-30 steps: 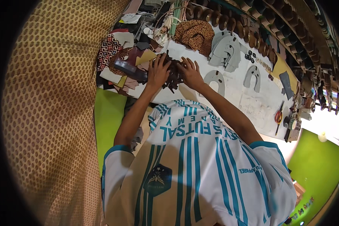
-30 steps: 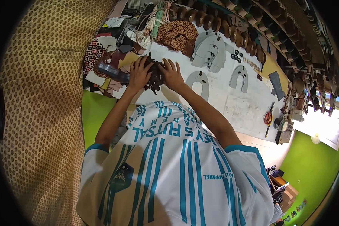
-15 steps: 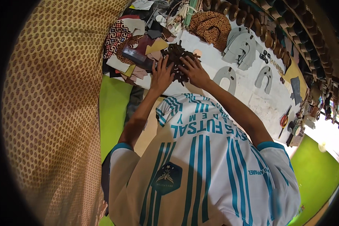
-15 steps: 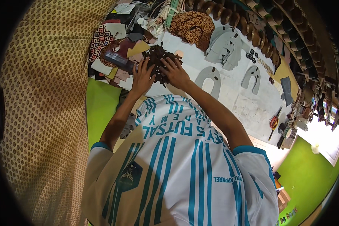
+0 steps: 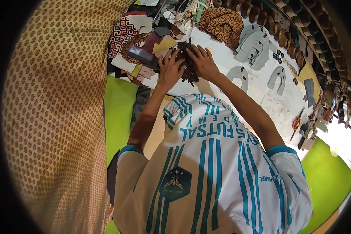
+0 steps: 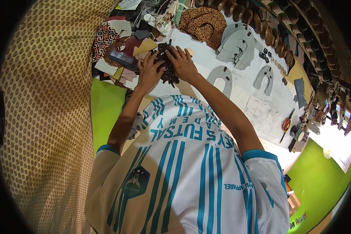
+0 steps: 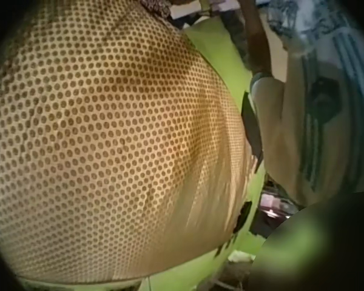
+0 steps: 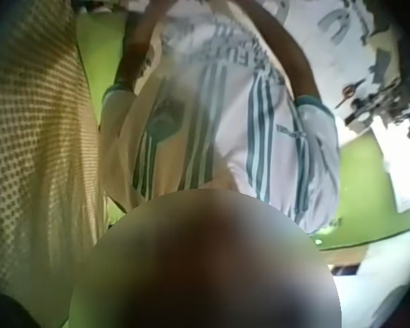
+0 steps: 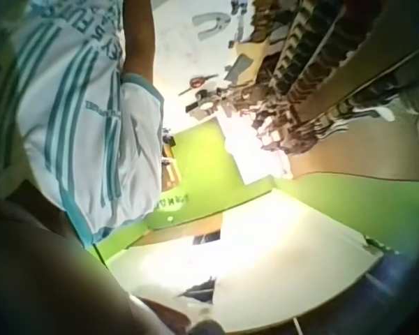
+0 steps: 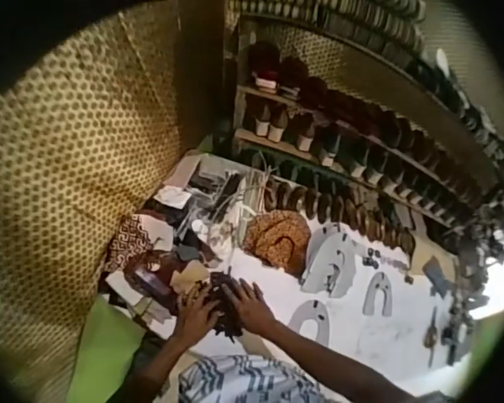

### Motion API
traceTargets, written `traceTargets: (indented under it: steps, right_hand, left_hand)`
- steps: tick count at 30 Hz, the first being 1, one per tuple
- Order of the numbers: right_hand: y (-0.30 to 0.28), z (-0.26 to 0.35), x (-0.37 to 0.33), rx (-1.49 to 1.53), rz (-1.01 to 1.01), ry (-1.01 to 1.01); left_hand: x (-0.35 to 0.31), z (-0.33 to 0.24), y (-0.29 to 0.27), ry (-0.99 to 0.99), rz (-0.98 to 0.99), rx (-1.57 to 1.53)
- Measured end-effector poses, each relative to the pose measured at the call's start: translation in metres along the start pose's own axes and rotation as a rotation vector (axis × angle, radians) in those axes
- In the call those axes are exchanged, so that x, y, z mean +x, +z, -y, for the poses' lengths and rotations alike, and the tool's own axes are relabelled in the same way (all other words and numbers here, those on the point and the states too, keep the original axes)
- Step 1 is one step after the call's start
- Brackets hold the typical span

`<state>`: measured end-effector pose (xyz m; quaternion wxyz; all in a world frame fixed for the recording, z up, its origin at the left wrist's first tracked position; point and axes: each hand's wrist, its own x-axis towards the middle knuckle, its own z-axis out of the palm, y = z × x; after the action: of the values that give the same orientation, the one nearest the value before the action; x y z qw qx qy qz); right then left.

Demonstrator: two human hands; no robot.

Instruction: Assemble and align leather components for a shoe upper on a workbench.

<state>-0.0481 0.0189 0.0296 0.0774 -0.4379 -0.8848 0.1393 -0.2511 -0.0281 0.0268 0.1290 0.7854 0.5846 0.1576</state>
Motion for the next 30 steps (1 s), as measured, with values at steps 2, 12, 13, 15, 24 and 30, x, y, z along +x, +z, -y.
traceTargets:
  steps: [2, 12, 13, 15, 24, 30]
  right_hand:
    - [-0.001, 0.003, 0.001, 0.010, -0.002, -0.003]
    - [-0.006, 0.009, -0.020, 0.023, 0.064, -0.048]
    - [-0.006, 0.009, -0.022, 0.020, 0.063, -0.054]
    - [0.001, 0.008, -0.023, -0.005, 0.038, -0.039]
    - [0.010, 0.008, -0.015, -0.111, -0.004, 0.038]
    - [0.016, 0.010, -0.024, -0.089, 0.014, 0.019]
  left_hand:
    - [-0.002, 0.005, 0.001, -0.028, -0.061, 0.033]
    - [0.000, 0.023, 0.000, -0.083, -0.104, 0.095]
    - [0.001, 0.022, -0.001, -0.080, -0.092, 0.100]
    - [0.003, 0.020, -0.001, -0.075, -0.070, 0.110]
    - [0.005, 0.021, 0.005, -0.010, -0.065, 0.129]
    - [0.015, 0.018, 0.005, 0.015, -0.021, 0.128]
